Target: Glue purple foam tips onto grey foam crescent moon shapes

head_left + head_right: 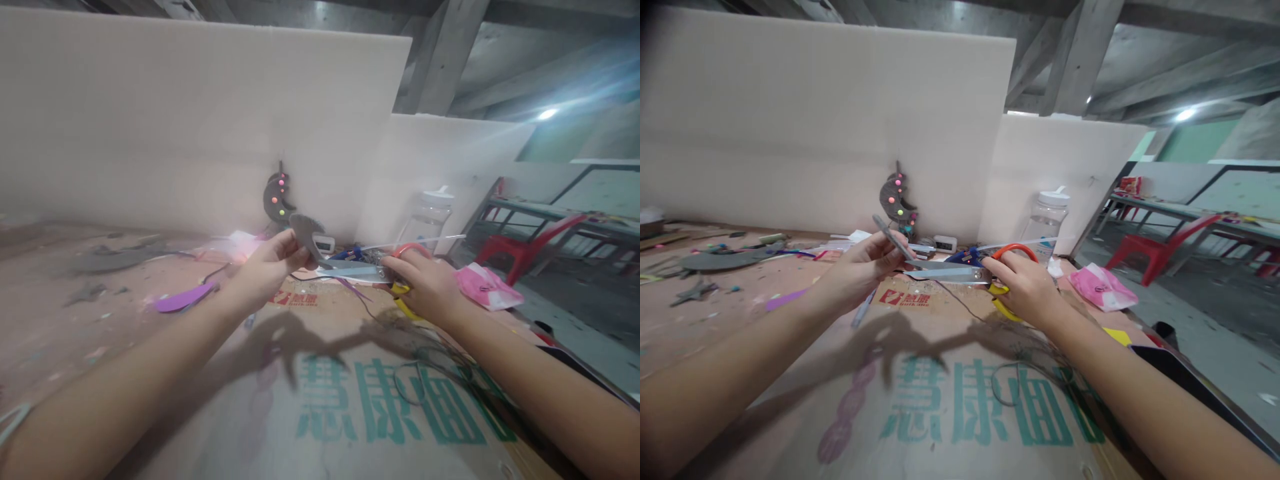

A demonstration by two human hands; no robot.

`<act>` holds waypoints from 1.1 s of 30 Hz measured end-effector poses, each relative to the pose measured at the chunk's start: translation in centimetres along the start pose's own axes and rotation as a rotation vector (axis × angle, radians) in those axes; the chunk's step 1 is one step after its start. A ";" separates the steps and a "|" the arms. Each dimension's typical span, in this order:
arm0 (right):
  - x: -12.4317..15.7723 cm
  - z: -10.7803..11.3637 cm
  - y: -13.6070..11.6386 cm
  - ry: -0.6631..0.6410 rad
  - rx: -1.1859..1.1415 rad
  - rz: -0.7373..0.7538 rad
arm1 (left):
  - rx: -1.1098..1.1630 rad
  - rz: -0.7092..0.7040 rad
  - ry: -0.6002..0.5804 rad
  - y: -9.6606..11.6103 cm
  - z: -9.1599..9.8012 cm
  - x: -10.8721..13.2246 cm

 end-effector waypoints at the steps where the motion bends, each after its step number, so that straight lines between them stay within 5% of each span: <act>1: 0.0 -0.1 0.1 -0.003 0.014 0.005 | 0.003 -0.004 -0.003 0.0 0.0 0.0; 8: 0.2 -0.2 0.0 -0.023 -0.002 0.017 | -0.003 -0.012 -0.022 -0.1 0.0 0.0; 19: -0.3 -0.6 1.8 -0.073 -0.432 -0.414 | 0.014 0.008 0.033 -0.3 1.0 -0.2; 25: 0.6 -4.8 2.5 -0.377 -0.612 -0.471 | 0.037 0.053 0.056 0.0 -0.1 0.2; 28: 1.8 -6.8 2.6 -0.518 -0.649 -0.479 | 0.040 0.100 0.000 -1.5 -1.3 0.5; 33: 2.8 -8.3 1.8 -0.619 -0.654 -0.341 | 0.000 0.266 -0.034 -6.9 -2.5 1.5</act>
Point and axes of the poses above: each hand's wrist, its own x-axis away from the middle knuckle, its own z-axis out of the back of the hand, y = z × x, the point moved 6 cm from there along -x, towards the middle knuckle, and after that the axes turned 3 degrees about -y, right-handed, at the moved point
